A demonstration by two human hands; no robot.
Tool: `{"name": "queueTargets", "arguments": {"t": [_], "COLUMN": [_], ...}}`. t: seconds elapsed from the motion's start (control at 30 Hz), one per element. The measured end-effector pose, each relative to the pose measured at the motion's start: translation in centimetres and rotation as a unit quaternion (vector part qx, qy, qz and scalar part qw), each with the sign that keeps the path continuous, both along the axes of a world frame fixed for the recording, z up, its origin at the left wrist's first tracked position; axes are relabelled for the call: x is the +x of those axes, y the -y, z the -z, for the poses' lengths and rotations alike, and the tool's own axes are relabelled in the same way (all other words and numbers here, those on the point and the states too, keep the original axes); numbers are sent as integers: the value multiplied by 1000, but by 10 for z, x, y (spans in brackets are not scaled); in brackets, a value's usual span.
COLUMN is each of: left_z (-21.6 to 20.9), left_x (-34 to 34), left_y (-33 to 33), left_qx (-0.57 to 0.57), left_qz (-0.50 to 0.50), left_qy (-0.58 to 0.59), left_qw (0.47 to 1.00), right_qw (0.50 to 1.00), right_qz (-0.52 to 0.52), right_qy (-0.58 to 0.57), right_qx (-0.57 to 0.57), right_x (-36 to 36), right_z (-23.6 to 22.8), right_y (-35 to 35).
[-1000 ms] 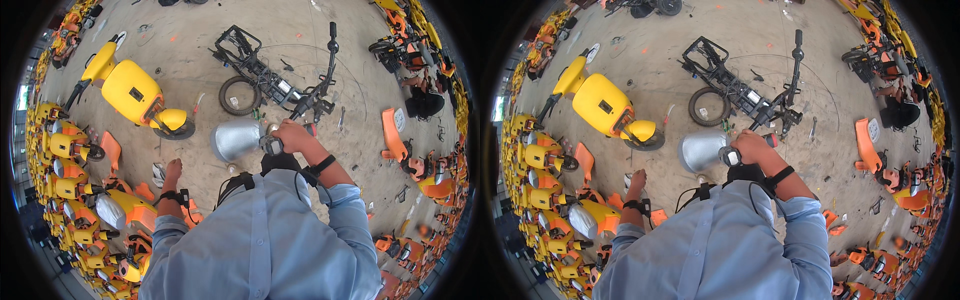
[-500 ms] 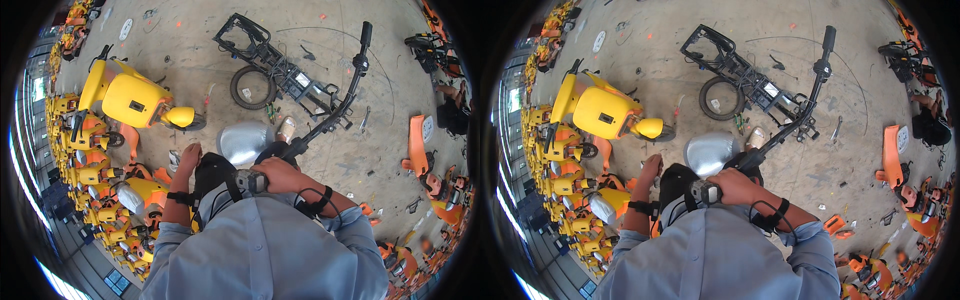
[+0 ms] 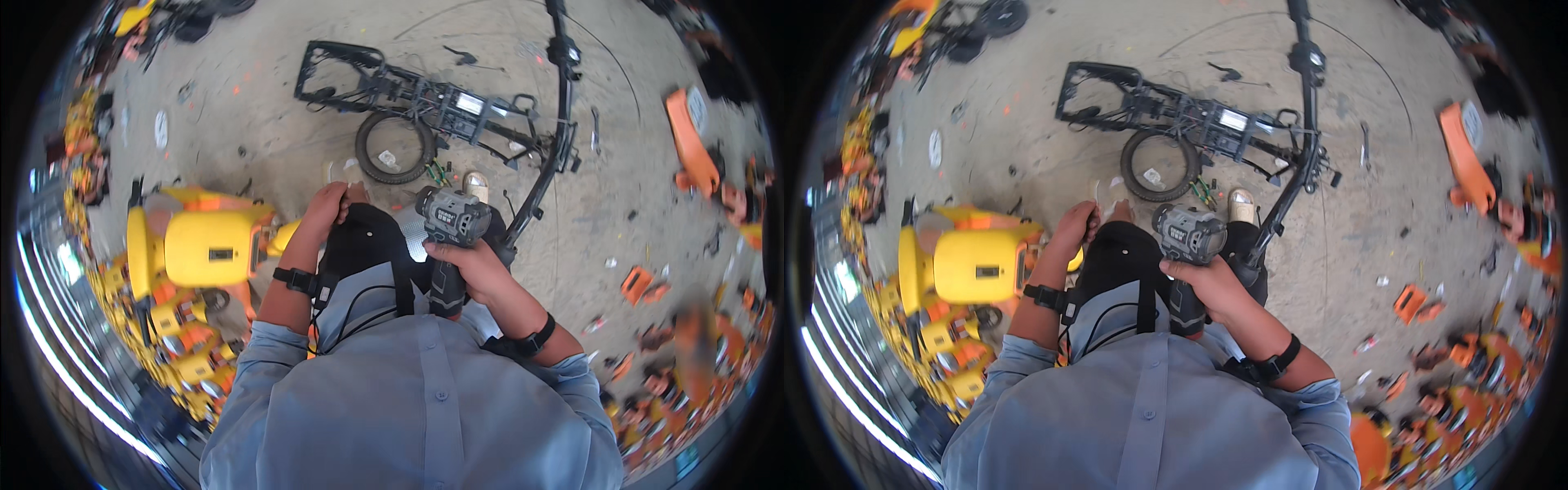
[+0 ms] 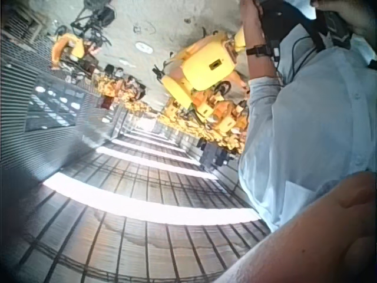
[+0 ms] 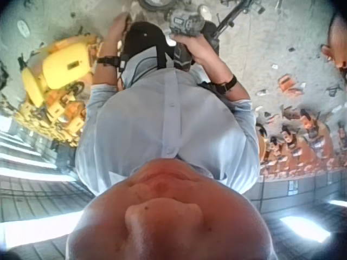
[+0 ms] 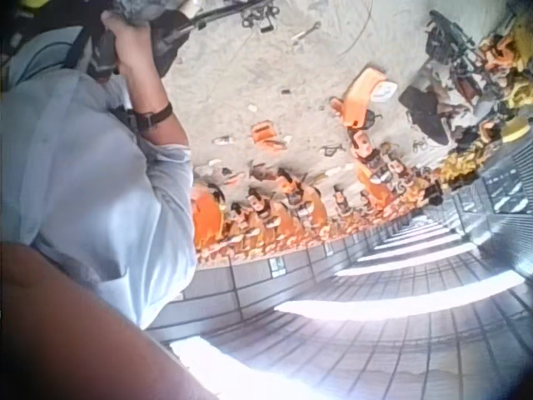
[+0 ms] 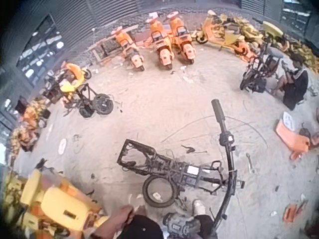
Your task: The person uses pliers to strip wires on an electric bike handle, walks through the facility to pick up small metal components from the floor, and prepares an electric drill.
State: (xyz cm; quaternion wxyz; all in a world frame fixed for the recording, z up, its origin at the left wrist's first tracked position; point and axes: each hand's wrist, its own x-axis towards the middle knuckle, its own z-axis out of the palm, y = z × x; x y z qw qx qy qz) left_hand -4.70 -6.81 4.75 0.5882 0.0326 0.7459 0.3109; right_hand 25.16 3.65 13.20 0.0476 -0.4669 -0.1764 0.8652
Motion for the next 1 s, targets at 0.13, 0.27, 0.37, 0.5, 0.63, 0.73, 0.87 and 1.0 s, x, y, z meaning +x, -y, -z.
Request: {"name": "queueTargets", "arguments": {"t": [0.13, 0.27, 0.37, 0.5, 0.63, 0.73, 0.87, 1.0], "left_z": [90, 178, 235, 292, 331, 367, 378, 348], "left_x": [-40, -55, -41, -5, 21, 21, 29, 44], "left_y": [-74, -125, -135, -130, -116, -107, -122, -102], "left_qx": [51, 83, 89, 65, 76, 102, 114, 222], "left_qz": [159, 152, 111, 107, 224, 278, 271, 159], "left_qy": [14, 19, 79, 111, 118, 111, 27, 113], "left_qw": [986, 985, 987, 986, 965, 949, 955, 955], "right_qw": [981, 967, 971, 899, 844, 813, 786, 736], "right_qz": [-69, -44, 92, 212, 229, 212, 180, 134], "right_qy": [35, 77, -12, -38, -108, -162, -69, 0], "right_qx": [177, 240, 221, 382, 474, 518, 587, 664], "right_x": [9, 19, 19, 11, 15, 23, 30, 24], "right_z": [-13, -12, -23, -10, 14, 27, 24, 32], "right_y": [10, 25, 23, 5, -14, -19, -14, -15]}}
